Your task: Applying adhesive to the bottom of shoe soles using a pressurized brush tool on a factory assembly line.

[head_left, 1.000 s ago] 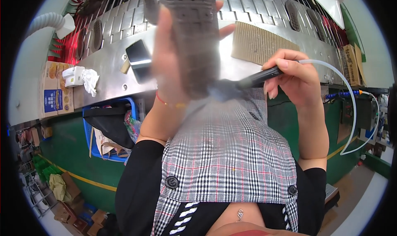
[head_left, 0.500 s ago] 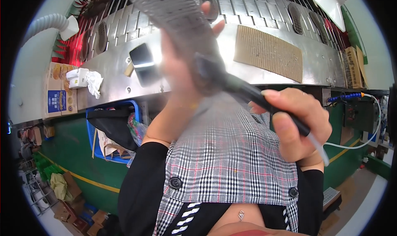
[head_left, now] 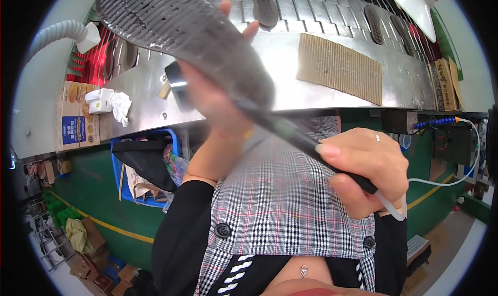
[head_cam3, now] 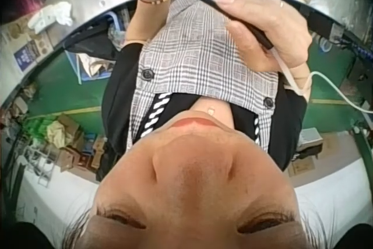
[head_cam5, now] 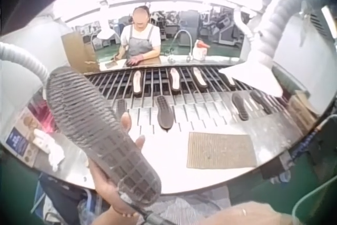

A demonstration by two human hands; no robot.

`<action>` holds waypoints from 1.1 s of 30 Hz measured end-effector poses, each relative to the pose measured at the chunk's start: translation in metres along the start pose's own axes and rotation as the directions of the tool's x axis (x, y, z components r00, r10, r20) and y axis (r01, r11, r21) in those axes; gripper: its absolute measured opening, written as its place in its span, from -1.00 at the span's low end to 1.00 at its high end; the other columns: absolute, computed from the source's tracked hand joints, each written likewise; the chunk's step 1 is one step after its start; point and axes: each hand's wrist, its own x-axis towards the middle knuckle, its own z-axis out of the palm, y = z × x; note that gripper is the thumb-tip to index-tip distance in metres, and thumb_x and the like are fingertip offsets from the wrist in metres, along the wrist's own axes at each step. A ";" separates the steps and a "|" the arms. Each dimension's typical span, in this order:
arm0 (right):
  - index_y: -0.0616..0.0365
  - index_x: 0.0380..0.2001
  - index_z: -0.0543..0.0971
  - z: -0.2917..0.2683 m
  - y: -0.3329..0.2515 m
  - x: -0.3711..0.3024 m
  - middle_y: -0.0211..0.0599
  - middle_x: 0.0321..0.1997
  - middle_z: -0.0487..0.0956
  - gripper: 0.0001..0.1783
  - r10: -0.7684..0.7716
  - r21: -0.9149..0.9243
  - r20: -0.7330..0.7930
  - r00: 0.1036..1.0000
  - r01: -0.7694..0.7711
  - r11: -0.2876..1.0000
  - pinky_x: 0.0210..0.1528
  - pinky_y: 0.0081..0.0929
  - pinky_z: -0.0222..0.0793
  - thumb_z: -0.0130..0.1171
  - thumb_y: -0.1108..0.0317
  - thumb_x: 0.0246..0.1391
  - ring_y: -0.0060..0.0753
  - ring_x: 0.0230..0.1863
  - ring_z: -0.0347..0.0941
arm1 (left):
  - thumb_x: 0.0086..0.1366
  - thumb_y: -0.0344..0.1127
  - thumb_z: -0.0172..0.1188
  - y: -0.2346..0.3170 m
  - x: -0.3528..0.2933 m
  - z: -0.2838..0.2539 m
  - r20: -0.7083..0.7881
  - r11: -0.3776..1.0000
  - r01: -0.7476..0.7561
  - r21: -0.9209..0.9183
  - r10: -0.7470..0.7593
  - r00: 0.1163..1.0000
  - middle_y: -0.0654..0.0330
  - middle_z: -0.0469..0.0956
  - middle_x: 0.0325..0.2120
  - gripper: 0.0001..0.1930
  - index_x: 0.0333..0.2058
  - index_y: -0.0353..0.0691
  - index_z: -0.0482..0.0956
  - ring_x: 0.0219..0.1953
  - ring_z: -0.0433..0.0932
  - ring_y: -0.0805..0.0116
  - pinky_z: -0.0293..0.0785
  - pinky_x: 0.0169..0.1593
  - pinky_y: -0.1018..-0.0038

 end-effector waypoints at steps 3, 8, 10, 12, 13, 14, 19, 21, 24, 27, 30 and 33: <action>0.36 -0.17 0.60 -0.002 -0.001 0.000 -0.11 -0.37 0.66 -0.65 -0.008 -0.082 0.001 1.000 0.008 0.997 -0.42 -0.45 0.55 0.31 0.59 -0.12 -0.23 -0.43 0.62 | 0.53 0.10 -0.42 -0.001 0.008 -0.009 0.055 0.996 -0.023 -0.082 0.028 0.998 0.03 0.26 0.29 -0.43 0.33 -0.09 0.17 0.36 0.20 0.10 0.37 0.29 0.07; 0.36 -0.17 0.60 0.000 0.001 0.000 -0.08 -0.34 0.66 -0.66 -0.014 -0.029 0.024 1.000 0.015 0.999 -0.44 -0.47 0.54 0.32 0.57 -0.11 -0.24 -0.43 0.62 | 0.52 0.10 -0.39 0.000 0.005 -0.010 0.028 0.974 0.072 -0.214 -0.067 0.997 -0.04 0.17 0.34 -0.41 0.34 -0.11 0.16 0.34 0.25 0.09 0.35 0.31 0.10; 0.38 -0.17 0.60 -0.002 0.002 0.006 -0.06 -0.35 0.66 -0.66 -0.046 -0.106 -0.020 0.999 0.043 0.993 -0.46 -0.49 0.54 0.31 0.57 -0.11 -0.26 -0.45 0.62 | 0.52 0.09 -0.39 -0.004 0.002 -0.010 0.103 0.992 0.026 -0.120 -0.014 0.995 -0.05 0.15 0.34 -0.41 0.35 -0.12 0.15 0.33 0.27 0.10 0.35 0.31 0.13; 0.42 -0.18 0.58 0.005 0.001 0.008 0.01 -0.36 0.65 -0.66 -0.058 -0.114 0.002 0.998 0.058 0.992 -0.42 -0.44 0.54 0.27 0.58 -0.11 -0.19 -0.44 0.62 | 0.52 0.08 -0.38 -0.006 0.001 -0.013 0.185 0.999 -0.030 -0.031 0.035 0.982 -0.06 0.14 0.35 -0.41 0.35 -0.13 0.14 0.32 0.28 0.11 0.35 0.31 0.16; 0.46 -0.19 0.57 0.007 0.002 0.009 0.08 -0.38 0.64 -0.67 -0.074 -0.120 0.028 0.997 0.077 0.990 -0.39 -0.38 0.54 0.23 0.60 -0.12 -0.12 -0.44 0.62 | 0.50 0.11 -0.40 -0.007 0.000 -0.016 0.163 0.996 -0.040 0.081 0.026 0.986 -0.09 0.03 0.38 -0.40 0.36 -0.10 0.14 0.32 0.25 -0.08 0.47 0.20 0.10; 0.47 -0.16 0.55 0.003 -0.002 0.008 0.10 -0.35 0.64 -0.64 -0.058 -0.108 0.068 0.996 0.065 0.992 -0.39 -0.36 0.54 0.23 0.61 -0.12 -0.11 -0.42 0.62 | 0.49 0.14 -0.42 -0.008 0.000 -0.018 0.140 0.980 -0.047 0.192 0.020 0.990 -0.11 -0.09 0.41 -0.38 0.36 -0.07 0.14 0.31 0.21 -0.26 0.59 0.10 0.03; 0.46 -0.13 0.54 -0.001 -0.001 0.011 0.09 -0.36 0.63 -0.61 -0.065 -0.097 0.035 0.997 0.069 0.993 -0.40 -0.35 0.54 0.25 0.60 -0.12 -0.10 -0.43 0.61 | 0.50 0.00 -0.33 -0.010 -0.003 -0.014 0.213 0.999 -0.019 -0.039 0.027 0.977 -0.02 0.15 0.35 -0.42 0.37 -0.16 0.11 0.32 0.28 0.15 0.40 0.27 0.20; 0.46 -0.14 0.55 0.009 -0.001 0.010 0.09 -0.36 0.63 -0.62 -0.097 -0.105 0.002 0.995 0.097 0.990 -0.40 -0.37 0.54 0.23 0.61 -0.13 -0.11 -0.43 0.60 | 0.50 0.01 -0.31 -0.013 -0.004 -0.012 0.154 0.998 -0.054 -0.021 0.057 0.986 -0.02 0.16 0.35 -0.42 0.37 -0.16 0.11 0.30 0.31 0.15 0.41 0.26 0.22; 0.46 -0.19 0.57 0.002 -0.001 0.011 0.08 -0.38 0.63 -0.64 -0.105 -0.058 -0.016 0.994 0.104 0.993 -0.43 -0.38 0.54 0.22 0.61 -0.16 -0.13 -0.44 0.61 | 0.51 0.00 -0.31 -0.015 -0.001 -0.022 0.150 0.998 -0.069 0.009 0.067 0.986 -0.02 0.18 0.34 -0.43 0.36 -0.15 0.13 0.27 0.36 0.13 0.41 0.26 0.24; 0.45 -0.20 0.58 0.003 0.005 0.007 0.06 -0.41 0.63 -0.64 -0.063 -0.138 0.012 0.998 0.064 0.988 -0.43 -0.40 0.54 0.24 0.60 -0.18 -0.14 -0.44 0.62 | 0.52 0.01 -0.35 -0.010 0.001 -0.021 0.310 0.965 0.072 -0.252 0.010 0.951 -0.02 0.20 0.33 -0.45 0.34 -0.15 0.16 0.25 0.38 0.09 0.40 0.28 0.24; 0.42 -0.17 0.58 0.003 0.000 0.003 0.05 -0.34 0.65 -0.65 -0.040 0.028 0.077 0.996 0.038 0.999 -0.36 -0.39 0.54 0.25 0.60 -0.13 -0.12 -0.37 0.63 | 0.53 0.00 -0.40 -0.012 0.005 -0.022 0.190 0.963 0.049 -0.265 0.003 0.982 -0.02 0.23 0.31 -0.46 0.33 -0.15 0.18 0.26 0.37 0.07 0.40 0.29 0.23; 0.42 -0.24 0.62 0.006 0.009 0.003 -0.08 -0.42 0.63 -0.70 -0.041 -0.116 -0.031 0.999 0.038 0.993 -0.52 -0.49 0.52 0.29 0.56 -0.14 -0.27 -0.49 0.60 | 0.53 0.00 -0.44 -0.008 0.010 -0.016 0.224 0.962 0.026 -0.272 0.037 0.974 0.02 0.28 0.28 -0.46 0.30 -0.15 0.21 0.24 0.38 0.09 0.42 0.28 0.20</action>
